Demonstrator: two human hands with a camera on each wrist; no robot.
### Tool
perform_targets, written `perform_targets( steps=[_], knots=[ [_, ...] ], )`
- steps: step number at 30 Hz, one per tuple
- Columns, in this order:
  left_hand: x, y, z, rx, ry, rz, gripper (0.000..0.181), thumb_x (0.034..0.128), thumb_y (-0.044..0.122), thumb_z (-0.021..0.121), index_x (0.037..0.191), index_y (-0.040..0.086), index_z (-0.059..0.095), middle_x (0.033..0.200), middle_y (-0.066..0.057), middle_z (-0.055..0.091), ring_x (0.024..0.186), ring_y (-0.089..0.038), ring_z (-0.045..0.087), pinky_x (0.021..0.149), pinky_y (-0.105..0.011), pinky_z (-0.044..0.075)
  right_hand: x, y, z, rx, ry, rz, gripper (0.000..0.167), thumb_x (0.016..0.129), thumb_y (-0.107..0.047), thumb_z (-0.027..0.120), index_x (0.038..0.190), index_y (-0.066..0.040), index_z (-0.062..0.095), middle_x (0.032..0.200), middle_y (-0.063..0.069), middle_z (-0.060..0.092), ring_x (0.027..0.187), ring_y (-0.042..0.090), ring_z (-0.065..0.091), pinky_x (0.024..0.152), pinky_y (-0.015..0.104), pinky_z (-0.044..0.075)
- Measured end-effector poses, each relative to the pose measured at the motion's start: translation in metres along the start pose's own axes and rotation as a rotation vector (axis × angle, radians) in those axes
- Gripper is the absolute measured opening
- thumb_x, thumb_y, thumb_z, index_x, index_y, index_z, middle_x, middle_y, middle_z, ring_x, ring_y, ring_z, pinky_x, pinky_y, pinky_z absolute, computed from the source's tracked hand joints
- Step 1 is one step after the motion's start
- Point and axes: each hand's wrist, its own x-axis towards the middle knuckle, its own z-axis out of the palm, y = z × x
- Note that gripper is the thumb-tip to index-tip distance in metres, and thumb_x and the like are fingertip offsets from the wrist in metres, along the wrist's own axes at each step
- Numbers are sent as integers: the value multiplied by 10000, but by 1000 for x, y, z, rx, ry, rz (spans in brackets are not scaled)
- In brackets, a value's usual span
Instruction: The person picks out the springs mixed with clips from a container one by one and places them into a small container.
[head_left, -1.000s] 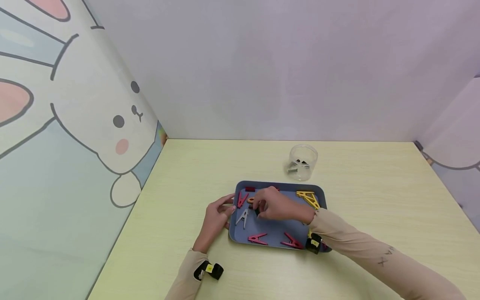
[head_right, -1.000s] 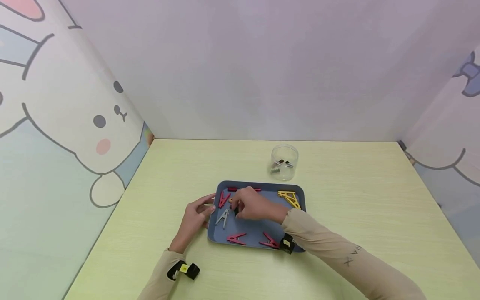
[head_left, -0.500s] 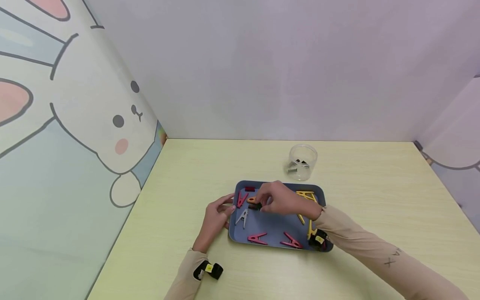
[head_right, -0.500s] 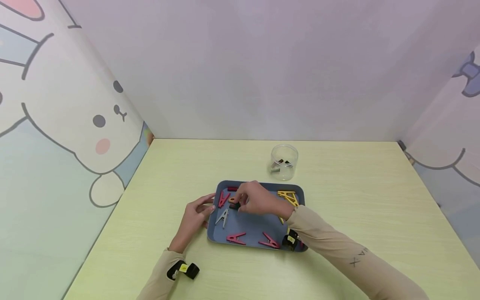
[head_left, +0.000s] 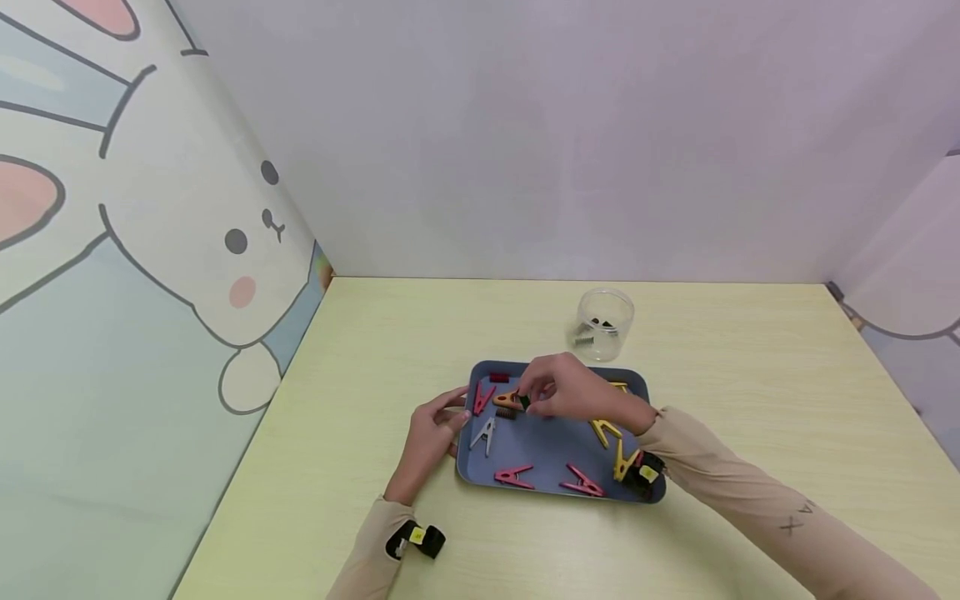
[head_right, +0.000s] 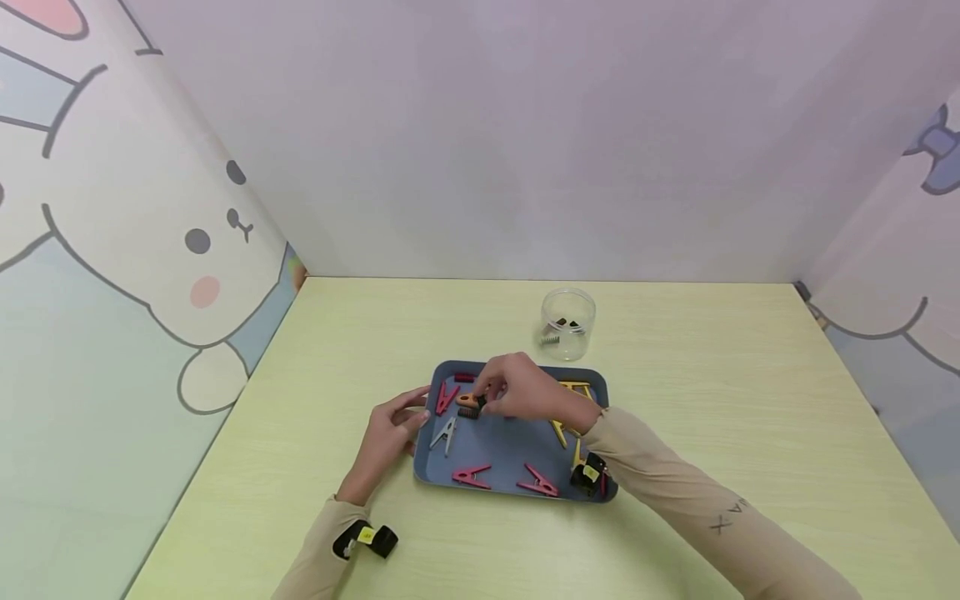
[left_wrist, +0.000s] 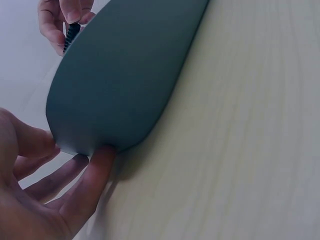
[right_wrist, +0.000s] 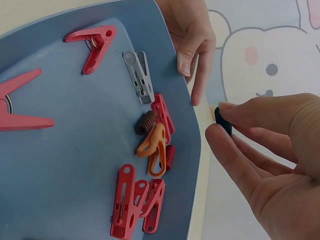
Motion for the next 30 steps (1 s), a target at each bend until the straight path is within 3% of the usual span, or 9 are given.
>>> perform_targets(
  steps=[12, 23, 30],
  knots=[
    [0, 0, 0, -6, -1, -2, 400, 877, 39, 633, 1259, 161, 627, 1116, -123, 618, 856, -243, 636, 423, -408, 527, -5, 3, -10, 39, 27, -1, 158, 803, -15, 718, 960, -14, 697, 976, 51, 627, 755, 138, 613, 696, 323, 549],
    [1, -2, 1, 1, 8, -1, 397, 874, 42, 641, 1250, 168, 635, 1107, -119, 624, 851, -238, 637, 423, -402, 526, -11, 3, -22, 35, 53, 47, 173, 811, -73, 739, 981, -92, 708, 1030, 39, 633, 808, 127, 620, 716, 283, 549],
    [1, -2, 1, 4, 11, 5, 394, 871, 45, 648, 1244, 174, 639, 1097, -117, 627, 840, -232, 636, 419, -401, 524, -12, 6, -29, 54, 81, 38, 189, 791, -43, 744, 965, -108, 713, 1041, 34, 637, 797, 121, 626, 715, 334, 559]
  ],
)
